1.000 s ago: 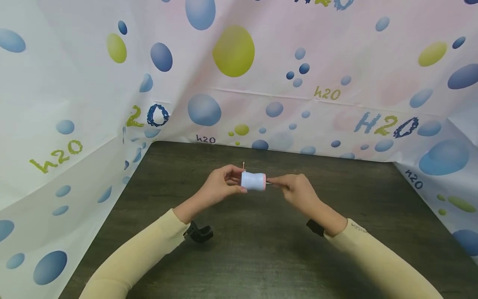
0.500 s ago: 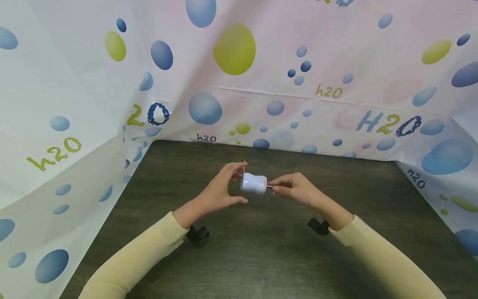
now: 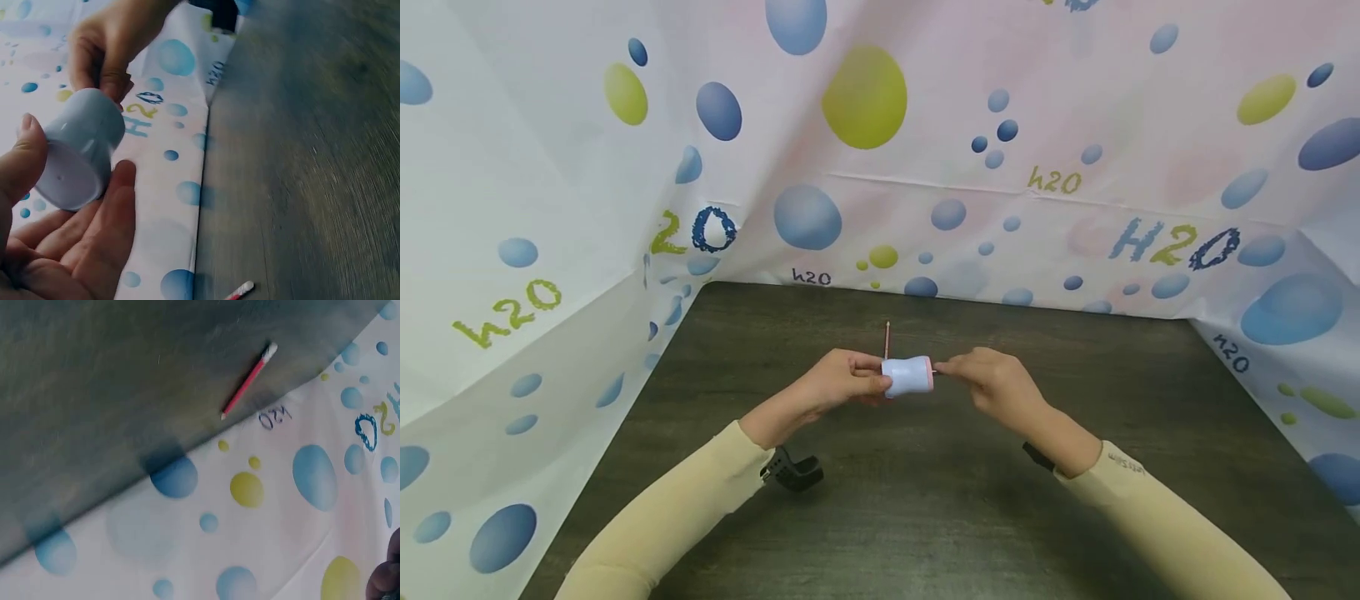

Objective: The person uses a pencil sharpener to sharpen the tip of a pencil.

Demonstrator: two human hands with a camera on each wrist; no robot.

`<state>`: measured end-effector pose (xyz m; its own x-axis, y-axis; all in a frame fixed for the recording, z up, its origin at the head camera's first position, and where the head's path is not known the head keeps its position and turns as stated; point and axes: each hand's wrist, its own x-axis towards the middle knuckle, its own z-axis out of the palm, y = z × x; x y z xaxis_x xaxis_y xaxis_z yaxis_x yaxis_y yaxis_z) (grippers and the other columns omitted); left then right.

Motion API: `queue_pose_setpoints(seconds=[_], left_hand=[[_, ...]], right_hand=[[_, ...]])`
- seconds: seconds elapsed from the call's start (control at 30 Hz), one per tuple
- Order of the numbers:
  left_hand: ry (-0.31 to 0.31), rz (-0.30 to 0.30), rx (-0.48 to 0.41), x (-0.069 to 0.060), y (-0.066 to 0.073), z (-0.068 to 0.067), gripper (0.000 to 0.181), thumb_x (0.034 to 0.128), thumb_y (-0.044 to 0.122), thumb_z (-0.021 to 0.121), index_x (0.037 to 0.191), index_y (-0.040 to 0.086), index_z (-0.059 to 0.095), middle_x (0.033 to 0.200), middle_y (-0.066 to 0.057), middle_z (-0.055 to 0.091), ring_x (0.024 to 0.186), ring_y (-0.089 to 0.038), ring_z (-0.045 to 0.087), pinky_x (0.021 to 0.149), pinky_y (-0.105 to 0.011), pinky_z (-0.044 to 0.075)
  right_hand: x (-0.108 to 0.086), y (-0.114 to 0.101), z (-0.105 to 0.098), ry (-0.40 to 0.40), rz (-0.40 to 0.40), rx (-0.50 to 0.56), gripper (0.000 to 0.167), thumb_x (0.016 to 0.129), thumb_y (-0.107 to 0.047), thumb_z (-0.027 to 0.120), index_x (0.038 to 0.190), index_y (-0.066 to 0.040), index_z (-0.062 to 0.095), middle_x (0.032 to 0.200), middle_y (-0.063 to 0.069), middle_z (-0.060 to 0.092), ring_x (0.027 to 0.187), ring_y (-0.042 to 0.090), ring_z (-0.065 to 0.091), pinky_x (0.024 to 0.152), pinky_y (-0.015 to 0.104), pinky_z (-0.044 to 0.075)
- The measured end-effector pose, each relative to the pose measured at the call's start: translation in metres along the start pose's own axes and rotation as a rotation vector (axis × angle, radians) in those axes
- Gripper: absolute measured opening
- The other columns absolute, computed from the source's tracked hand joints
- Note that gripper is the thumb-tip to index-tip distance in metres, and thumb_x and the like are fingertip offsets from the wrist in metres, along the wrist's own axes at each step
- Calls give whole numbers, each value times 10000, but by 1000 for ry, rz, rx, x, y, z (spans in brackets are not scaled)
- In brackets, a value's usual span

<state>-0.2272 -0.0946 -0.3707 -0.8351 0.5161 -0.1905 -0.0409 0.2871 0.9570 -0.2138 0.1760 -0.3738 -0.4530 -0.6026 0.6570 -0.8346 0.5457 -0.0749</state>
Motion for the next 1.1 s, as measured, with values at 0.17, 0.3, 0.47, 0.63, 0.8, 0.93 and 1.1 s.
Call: queue_pose_setpoints(seconds=[0.17, 0.3, 0.47, 0.63, 0.8, 0.93, 1.1], left_hand=[[87, 104, 174, -2, -3, 3, 529, 937, 110, 749, 1408, -57, 577, 1308, -260, 687, 1202, -347, 700, 933, -403, 630], [128, 174, 251, -2, -7, 4, 556, 898, 96, 785, 1407, -23, 594, 1296, -240, 700, 1165, -336, 719, 900, -365, 639], [149, 317, 467, -3, -11, 5, 561, 878, 131, 803, 1388, -4, 616, 1261, -203, 726, 1084, -294, 750, 877, -343, 641], [161, 487, 664, -4, -10, 4, 554, 861, 138, 811, 1366, 0, 629, 1260, -174, 736, 1085, -273, 747, 913, -391, 626], [195, 615, 770, -5, -9, 2, 547, 842, 101, 823, 1344, -4, 633, 1277, -170, 728, 1137, -286, 731, 943, -414, 614], [200, 677, 799, -6, -8, 1, 541, 836, 73, 822, 1336, -5, 628, 1292, -176, 717, 1174, -307, 715, 965, -439, 606], [216, 758, 825, -6, -6, 0, 535, 819, 39, 828, 1315, 3, 628, 1275, -170, 720, 1166, -306, 715, 956, -443, 608]], right_hand=[[3, -6, -2, -147, 193, 113, 261, 839, 162, 704, 1023, 6, 802, 881, 130, 797, 736, 219, 734, 609, 283, 585], [10, -7, -7, -300, 375, 241, 200, 922, 55, 679, 1084, 10, 788, 976, 178, 800, 730, 202, 742, 563, 225, 500], [16, 0, -8, -460, 551, 381, 210, 979, -16, 640, 1144, 18, 766, 1022, 216, 787, 624, 68, 576, 553, 225, 417], [18, 9, -11, -556, 637, 488, 239, 1013, -50, 603, 1186, 47, 737, 929, 198, 777, 604, 39, 481, 549, 232, 387], [20, 11, -13, -599, 659, 575, 269, 1048, -63, 542, 1193, 94, 706, 739, 45, 678, 489, 41, 331, 469, 216, 315], [20, 11, -17, -630, 653, 616, 282, 1068, -74, 507, 1180, 104, 695, 712, 0, 629, 495, 36, 366, 472, 217, 334], [22, 10, -23, -652, 636, 642, 296, 1075, -83, 494, 1201, 112, 677, 718, -9, 603, 513, 38, 389, 481, 228, 351]])
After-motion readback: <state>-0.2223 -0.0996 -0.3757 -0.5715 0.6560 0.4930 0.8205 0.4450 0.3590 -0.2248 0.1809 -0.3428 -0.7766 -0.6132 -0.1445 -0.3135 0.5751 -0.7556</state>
